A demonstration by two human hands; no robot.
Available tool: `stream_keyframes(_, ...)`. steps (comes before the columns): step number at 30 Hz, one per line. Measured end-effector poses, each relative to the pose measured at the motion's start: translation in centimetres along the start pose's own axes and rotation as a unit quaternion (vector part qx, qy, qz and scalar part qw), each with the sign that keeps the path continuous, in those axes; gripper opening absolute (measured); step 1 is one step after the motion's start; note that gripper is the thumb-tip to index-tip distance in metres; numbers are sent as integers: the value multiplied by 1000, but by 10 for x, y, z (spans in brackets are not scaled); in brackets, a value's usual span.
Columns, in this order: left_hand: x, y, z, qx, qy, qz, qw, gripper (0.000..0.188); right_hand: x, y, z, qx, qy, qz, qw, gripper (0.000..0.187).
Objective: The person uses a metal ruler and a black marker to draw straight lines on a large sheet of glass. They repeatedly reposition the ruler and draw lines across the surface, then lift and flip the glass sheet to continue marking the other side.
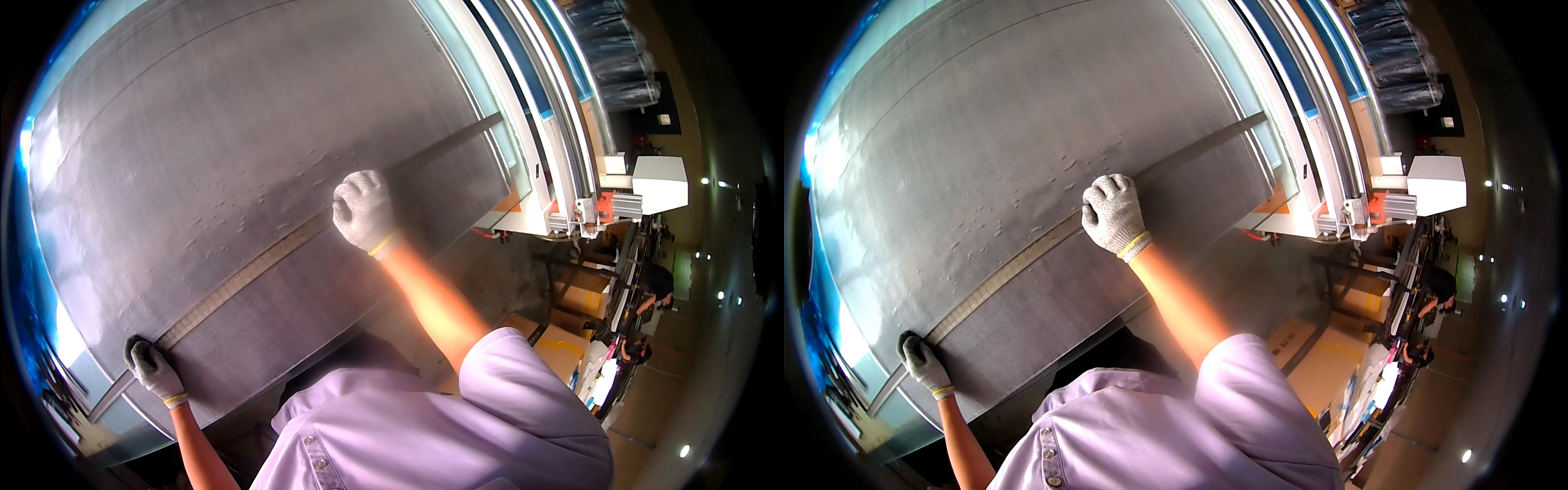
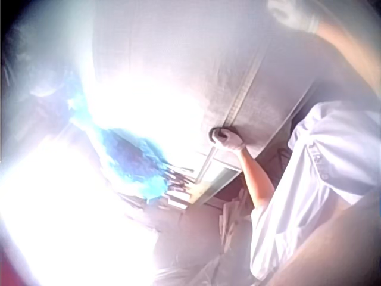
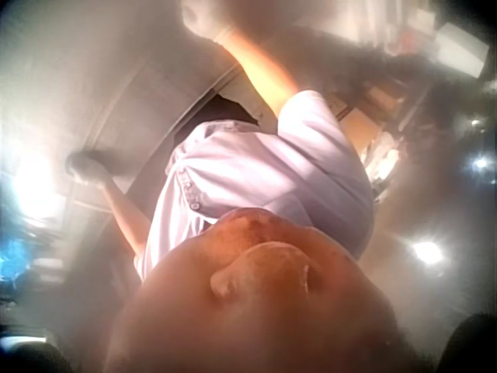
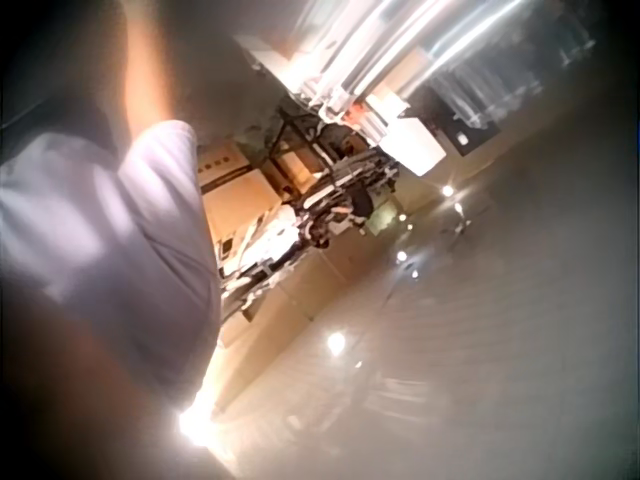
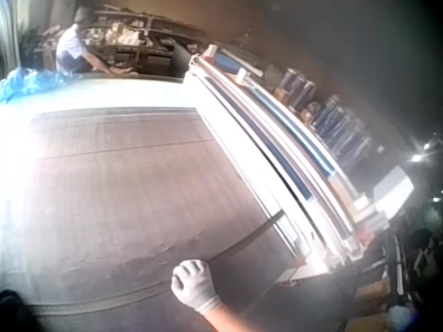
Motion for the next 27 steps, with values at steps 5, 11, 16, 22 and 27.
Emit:
stream_keyframes(5, -1, 0, 0, 2, -11, -12, 1000, 17, -4, 4, -3, 4, -8, 7, 1000, 15)
stream_keyframes(11, -8, -1, 2, 6, -6, -11, 1000, 17, -5, 5, -4, -4, -9, -2, 1000, 15)
stream_keyframes(16, -9, -2, 3, 1, -5, -8, 1000, 18, -3, 6, -3, 2, -11, -9, 1000, 15)
stream_keyframes(22, 15, 5, -4, 6, -9, -6, 1000, 18, -8, 10, -7, 11, 21, 8, 1000, 15)
stream_keyframes(27, 25, 12, -6, 26, -11, -50, 998, 18, -14, 3, -11, -4, 39, 26, 999, 12)
Point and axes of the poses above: each hand's wrist, its own z-axis away from the middle knuckle, its own y-axis out of the back of the hand, x = y × z, the point moved 8 cm from there along -z, towards the middle knuckle, and after that the axes turned 5 degrees about -z, right-handed, at the moved point
